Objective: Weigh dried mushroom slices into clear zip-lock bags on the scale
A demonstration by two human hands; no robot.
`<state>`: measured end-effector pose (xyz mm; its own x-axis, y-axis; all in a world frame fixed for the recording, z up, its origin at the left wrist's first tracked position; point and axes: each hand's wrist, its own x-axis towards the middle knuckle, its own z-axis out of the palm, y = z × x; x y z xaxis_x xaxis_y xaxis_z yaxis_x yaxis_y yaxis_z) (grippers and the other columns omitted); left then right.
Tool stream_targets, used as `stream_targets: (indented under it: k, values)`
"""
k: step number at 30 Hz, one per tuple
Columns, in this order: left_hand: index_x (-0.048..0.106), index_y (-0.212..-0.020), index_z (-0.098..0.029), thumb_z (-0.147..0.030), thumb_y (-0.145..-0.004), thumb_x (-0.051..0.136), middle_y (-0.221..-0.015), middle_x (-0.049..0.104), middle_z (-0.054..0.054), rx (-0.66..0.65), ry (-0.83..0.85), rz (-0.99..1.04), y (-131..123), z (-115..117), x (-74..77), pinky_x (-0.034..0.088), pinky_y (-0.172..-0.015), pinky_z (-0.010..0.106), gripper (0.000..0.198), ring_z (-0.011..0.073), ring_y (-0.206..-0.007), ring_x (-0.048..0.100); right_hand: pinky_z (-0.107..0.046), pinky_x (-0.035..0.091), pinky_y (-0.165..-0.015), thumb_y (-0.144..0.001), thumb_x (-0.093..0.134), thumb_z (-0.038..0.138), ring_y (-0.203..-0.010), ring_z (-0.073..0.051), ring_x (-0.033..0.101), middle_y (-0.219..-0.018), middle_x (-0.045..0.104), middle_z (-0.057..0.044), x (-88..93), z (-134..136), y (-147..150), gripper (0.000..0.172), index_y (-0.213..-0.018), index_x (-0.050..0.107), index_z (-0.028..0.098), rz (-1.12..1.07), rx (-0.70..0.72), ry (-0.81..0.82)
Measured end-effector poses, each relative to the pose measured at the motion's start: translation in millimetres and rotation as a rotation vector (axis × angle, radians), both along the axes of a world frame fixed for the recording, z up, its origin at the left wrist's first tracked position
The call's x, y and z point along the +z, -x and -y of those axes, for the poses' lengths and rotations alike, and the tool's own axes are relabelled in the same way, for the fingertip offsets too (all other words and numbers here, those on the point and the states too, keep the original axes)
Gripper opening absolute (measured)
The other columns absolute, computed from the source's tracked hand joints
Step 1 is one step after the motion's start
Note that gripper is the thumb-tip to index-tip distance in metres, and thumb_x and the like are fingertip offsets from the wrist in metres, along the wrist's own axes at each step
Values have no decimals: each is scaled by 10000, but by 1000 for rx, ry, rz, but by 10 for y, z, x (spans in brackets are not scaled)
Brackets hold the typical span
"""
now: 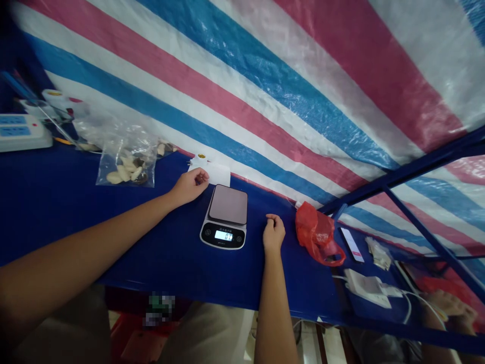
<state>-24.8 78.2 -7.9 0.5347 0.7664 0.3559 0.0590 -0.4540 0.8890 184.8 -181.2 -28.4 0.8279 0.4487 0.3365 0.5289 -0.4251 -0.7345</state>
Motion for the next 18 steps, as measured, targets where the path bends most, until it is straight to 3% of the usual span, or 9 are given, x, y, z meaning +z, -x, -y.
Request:
stream_targets:
  k: [6, 18]
  values:
    - [587, -839, -201, -133, -723, 599, -798, 651, -3, 27, -15, 7, -5, -43, -31, 512, -746, 293, 135, 137, -711, 602, -311, 419, -664, -770, 528, 453, -651, -194, 528, -692, 620, -22, 79, -45, 63, 323, -862, 683, 185, -31, -62, -22]
    - [586, -870, -196, -126, -738, 597, -828, 648, 4, -25, -43, -25, -3, -32, -35, 518, -764, 293, 150, 144, -760, 616, -292, 383, -604, -803, 630, 500, -582, -154, 450, -607, 465, 48, 184, -32, 218, 301, -814, 673, 202, -54, 76, 29]
